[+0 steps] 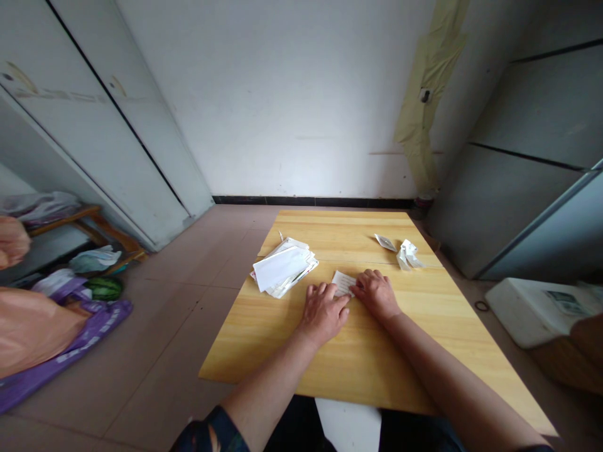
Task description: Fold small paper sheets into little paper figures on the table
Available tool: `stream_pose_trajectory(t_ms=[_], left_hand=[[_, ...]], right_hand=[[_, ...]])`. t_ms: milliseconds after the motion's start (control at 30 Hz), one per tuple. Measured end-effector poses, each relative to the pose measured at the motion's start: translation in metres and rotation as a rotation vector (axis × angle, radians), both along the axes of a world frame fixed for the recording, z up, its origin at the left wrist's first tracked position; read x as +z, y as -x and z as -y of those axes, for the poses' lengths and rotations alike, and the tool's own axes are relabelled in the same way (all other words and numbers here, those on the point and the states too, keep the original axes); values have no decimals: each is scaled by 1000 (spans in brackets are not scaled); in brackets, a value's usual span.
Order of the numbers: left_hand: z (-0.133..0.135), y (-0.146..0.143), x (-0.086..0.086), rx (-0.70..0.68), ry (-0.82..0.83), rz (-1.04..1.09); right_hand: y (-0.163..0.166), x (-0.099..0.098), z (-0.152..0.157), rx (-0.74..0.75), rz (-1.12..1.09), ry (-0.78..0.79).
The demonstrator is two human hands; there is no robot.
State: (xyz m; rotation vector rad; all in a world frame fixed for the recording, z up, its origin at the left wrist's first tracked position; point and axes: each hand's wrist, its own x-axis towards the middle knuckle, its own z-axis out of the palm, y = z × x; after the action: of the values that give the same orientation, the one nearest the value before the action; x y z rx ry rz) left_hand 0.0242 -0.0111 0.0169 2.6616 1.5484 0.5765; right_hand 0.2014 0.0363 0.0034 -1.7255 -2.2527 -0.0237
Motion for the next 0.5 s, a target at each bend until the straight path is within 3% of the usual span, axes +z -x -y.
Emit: stream_pose_trajectory(t_ms=[500], left_hand=[[-2, -4, 0, -60, 2, 33]], right_hand=[[-26, 0, -19, -48, -4, -96]])
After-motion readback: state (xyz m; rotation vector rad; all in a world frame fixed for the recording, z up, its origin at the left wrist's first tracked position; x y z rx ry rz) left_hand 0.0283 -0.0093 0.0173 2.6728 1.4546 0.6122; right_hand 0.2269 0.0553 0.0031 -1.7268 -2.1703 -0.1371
